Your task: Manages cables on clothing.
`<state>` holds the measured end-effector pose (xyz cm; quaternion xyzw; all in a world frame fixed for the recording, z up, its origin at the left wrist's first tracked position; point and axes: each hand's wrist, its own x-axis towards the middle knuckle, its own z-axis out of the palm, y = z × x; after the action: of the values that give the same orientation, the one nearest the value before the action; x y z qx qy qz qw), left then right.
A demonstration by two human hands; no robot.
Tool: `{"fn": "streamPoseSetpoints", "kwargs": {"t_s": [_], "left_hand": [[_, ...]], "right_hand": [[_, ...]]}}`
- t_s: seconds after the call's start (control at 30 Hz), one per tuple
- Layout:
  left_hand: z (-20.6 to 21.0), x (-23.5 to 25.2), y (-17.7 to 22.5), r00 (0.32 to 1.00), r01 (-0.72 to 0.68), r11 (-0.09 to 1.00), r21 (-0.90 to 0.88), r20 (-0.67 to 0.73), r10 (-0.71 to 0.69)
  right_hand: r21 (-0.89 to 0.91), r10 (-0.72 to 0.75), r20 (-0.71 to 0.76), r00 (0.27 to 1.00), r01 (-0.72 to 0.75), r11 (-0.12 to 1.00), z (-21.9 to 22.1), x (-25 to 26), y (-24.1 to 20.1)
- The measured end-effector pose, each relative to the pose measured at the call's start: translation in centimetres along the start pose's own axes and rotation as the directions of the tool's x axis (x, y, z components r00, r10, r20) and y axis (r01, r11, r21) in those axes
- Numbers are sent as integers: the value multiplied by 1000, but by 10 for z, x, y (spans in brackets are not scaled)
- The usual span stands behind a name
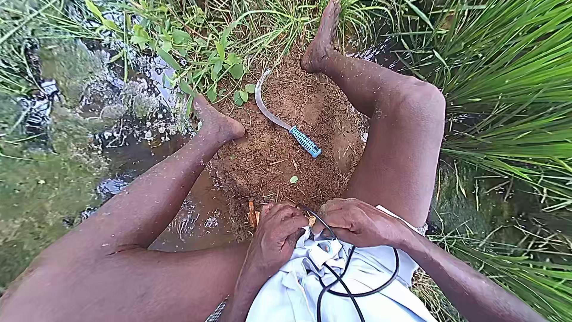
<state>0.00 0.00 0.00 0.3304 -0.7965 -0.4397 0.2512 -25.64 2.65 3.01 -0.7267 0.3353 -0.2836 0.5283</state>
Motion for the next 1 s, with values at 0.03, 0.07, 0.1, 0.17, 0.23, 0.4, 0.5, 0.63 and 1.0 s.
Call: {"fn": "streamPoseSetpoints", "kwargs": {"t_s": [0.03,0.07,0.1,0.17,0.23,0.4,0.5,0.63,1.0], "left_hand": [[1,0,-2,1000,-1,1000,-21,-9,1],[2,-1,-3,1000,-2,999,-37,-17,2],[3,-1,-3,1000,-1,999,-46,-18,0],[3,-2,-3,1000,1,999,-48,-18,-2],[2,-1,-3,1000,-4,999,-42,-17,4],[-1,-1,-2,999,1,1000,5,-43,0],[-2,-1,0,999,8,999,42,-36,-6],[0,-2,2,1000,-23,996,87,-12,24],[1,-7,4,999,-38,999,6,31,37]], "right_hand": [[6,6,-12,1000,-6,1000,0,0,0],[11,12,-20,1000,-12,1000,1,-1,-1],[17,18,-28,999,-18,1000,1,-2,-1],[21,28,-41,999,-27,999,3,-2,-2],[19,31,-48,998,-30,999,4,-2,-3],[10,39,-62,997,-38,999,7,-2,-3],[25,54,-65,996,-52,998,6,-3,-3],[36,41,-69,997,-39,999,8,-2,-4],[158,44,-39,998,-38,987,10,2,0]]}}
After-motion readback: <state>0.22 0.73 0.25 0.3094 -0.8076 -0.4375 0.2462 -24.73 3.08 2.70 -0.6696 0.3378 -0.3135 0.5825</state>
